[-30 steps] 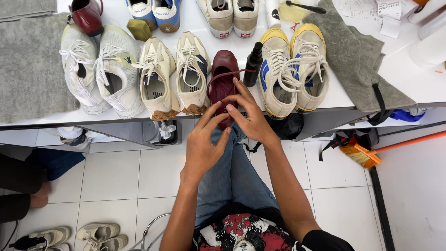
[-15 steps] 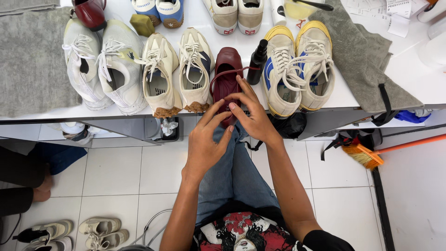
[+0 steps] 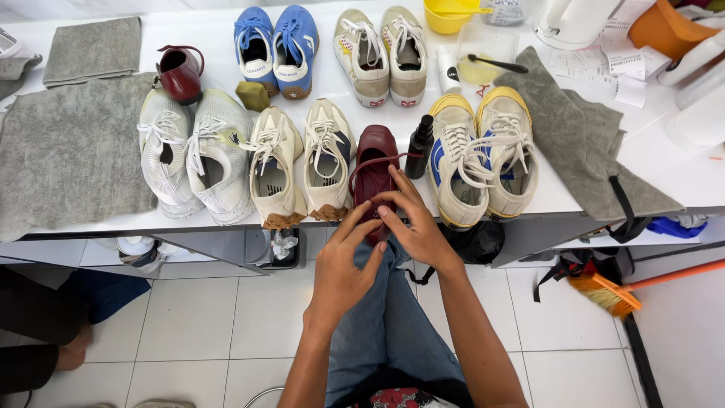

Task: The person cleans a maroon shoe by scrubbing the sole with a sponge and wiping the upper with a cloth. They then attach a small metal buckle to the shoe strap and continue wiping the shoe with the cloth.

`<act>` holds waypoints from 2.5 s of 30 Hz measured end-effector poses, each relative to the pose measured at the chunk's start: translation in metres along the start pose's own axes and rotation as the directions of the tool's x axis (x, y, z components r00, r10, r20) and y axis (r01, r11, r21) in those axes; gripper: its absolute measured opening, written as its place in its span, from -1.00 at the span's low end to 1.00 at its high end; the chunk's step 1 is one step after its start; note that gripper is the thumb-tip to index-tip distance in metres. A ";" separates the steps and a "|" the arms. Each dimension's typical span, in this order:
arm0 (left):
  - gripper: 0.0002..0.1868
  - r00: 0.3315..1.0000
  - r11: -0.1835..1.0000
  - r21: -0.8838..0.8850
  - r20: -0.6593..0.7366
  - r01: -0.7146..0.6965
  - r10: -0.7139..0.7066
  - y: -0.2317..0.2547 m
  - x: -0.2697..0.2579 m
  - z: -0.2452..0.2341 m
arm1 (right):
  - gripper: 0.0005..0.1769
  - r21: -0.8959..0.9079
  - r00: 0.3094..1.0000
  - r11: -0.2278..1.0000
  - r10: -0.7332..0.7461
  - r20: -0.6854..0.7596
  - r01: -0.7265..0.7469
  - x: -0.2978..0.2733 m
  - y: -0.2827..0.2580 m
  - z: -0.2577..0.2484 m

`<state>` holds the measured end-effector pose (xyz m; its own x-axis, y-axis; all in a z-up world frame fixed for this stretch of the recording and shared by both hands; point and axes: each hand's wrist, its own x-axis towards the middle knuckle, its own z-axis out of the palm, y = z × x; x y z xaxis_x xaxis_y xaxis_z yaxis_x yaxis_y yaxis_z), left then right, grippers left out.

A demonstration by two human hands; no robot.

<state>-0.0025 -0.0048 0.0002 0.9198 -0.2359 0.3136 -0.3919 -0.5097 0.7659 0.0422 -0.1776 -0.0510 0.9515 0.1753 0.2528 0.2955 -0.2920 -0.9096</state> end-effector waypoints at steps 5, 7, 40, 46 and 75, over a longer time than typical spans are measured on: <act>-0.69 1.000 1.000 0.009 -0.018 -0.023 0.023 -0.004 -0.002 0.001 | -0.66 -0.010 1.000 1.000 -0.005 0.018 0.005 -0.001 0.000 0.000; -0.68 0.999 0.999 -0.001 -0.021 -0.043 0.043 -0.007 0.000 0.001 | -0.66 -0.031 0.999 0.999 -0.030 0.018 0.031 0.003 0.000 0.000; -0.59 0.993 0.995 -0.029 0.075 0.092 -0.089 -0.021 -0.007 0.005 | -0.59 0.003 0.987 0.987 0.158 0.031 -0.158 0.001 -0.006 0.004; -0.56 0.971 0.982 0.000 0.145 0.191 -0.188 -0.024 0.002 0.003 | -0.60 0.011 0.985 0.985 0.174 0.021 -0.174 0.012 0.005 0.006; -0.70 0.999 0.997 -0.072 -0.035 -0.024 0.022 -0.012 -0.001 0.001 | -0.64 -0.038 1.000 0.999 0.009 0.010 -0.008 0.003 -0.007 0.006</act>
<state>0.0012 0.0011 -0.0102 0.9112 -0.2178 0.3497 -0.4115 -0.4428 0.7966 0.0427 -0.1694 -0.0461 0.9532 0.1822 0.2414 0.2904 -0.3289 -0.8986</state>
